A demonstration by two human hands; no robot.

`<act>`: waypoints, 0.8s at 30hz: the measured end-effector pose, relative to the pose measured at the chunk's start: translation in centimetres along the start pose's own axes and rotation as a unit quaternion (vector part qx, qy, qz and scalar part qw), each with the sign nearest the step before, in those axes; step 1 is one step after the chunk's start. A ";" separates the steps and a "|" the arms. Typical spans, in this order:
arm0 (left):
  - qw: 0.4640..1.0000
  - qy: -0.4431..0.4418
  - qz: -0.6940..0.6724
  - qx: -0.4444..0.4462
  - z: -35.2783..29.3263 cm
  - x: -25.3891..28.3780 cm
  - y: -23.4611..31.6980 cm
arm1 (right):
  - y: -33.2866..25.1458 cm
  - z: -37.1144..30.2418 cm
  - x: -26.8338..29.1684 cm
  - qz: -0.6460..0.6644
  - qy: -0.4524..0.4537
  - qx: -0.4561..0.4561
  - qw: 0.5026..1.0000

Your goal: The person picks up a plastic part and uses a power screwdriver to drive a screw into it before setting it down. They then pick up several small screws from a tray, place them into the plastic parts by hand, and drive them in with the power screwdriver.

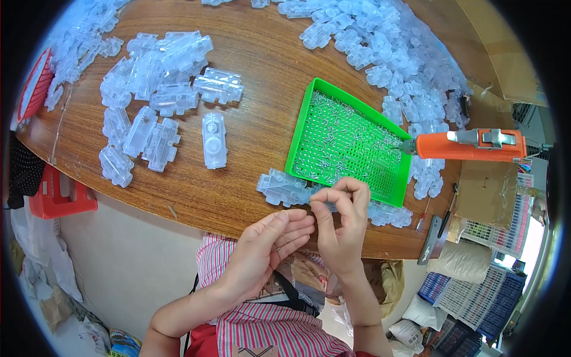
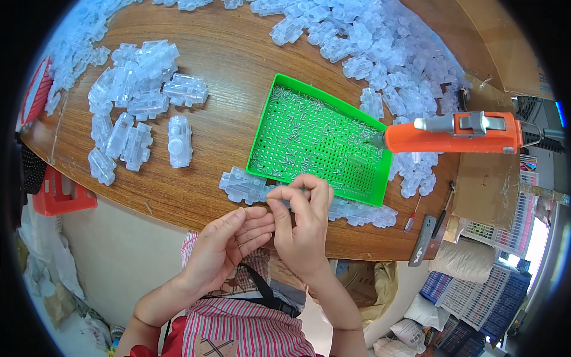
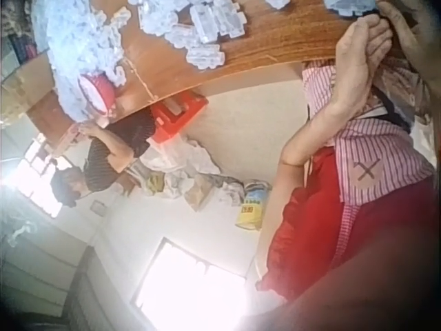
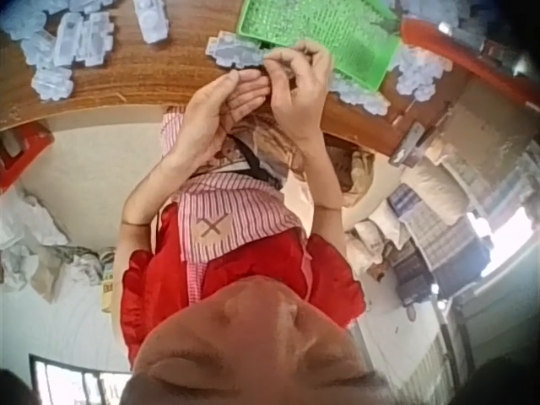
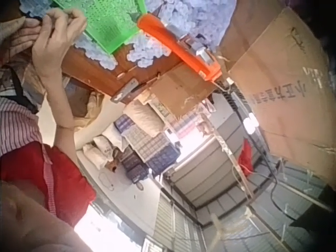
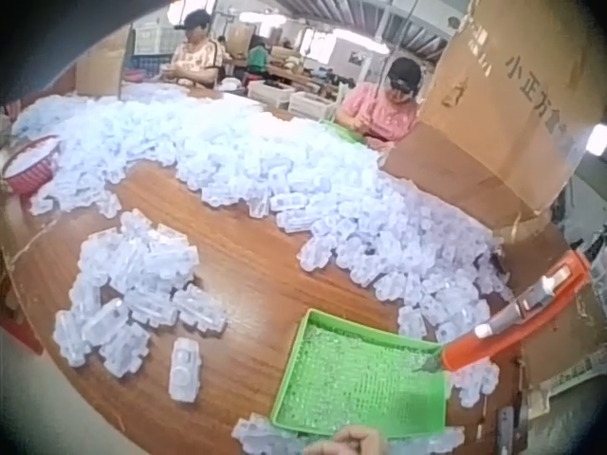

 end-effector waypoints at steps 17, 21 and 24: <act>0.999 -0.006 -0.041 0.000 0.2 0.4 0.1 | 0.3 0.1 -0.9 -0.044 -0.011 0.006 0.999; 0.999 -0.005 -0.039 -0.004 0.3 0.4 -0.1 | 0.0 0.0 -0.9 -0.068 -0.005 0.019 0.997; 0.999 -0.008 -0.046 -0.001 0.2 0.3 0.0 | -0.4 0.1 -0.9 -0.107 -0.014 0.034 0.994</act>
Point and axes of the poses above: each hand's wrist, its own z-axis towards the middle knuckle, its own x-axis out of the back of the hand, y = z × x, the point moved 5 cm from there along z, towards the middle knuckle, and after that the axes turned 14 degrees about z, right-handed, at the moved point
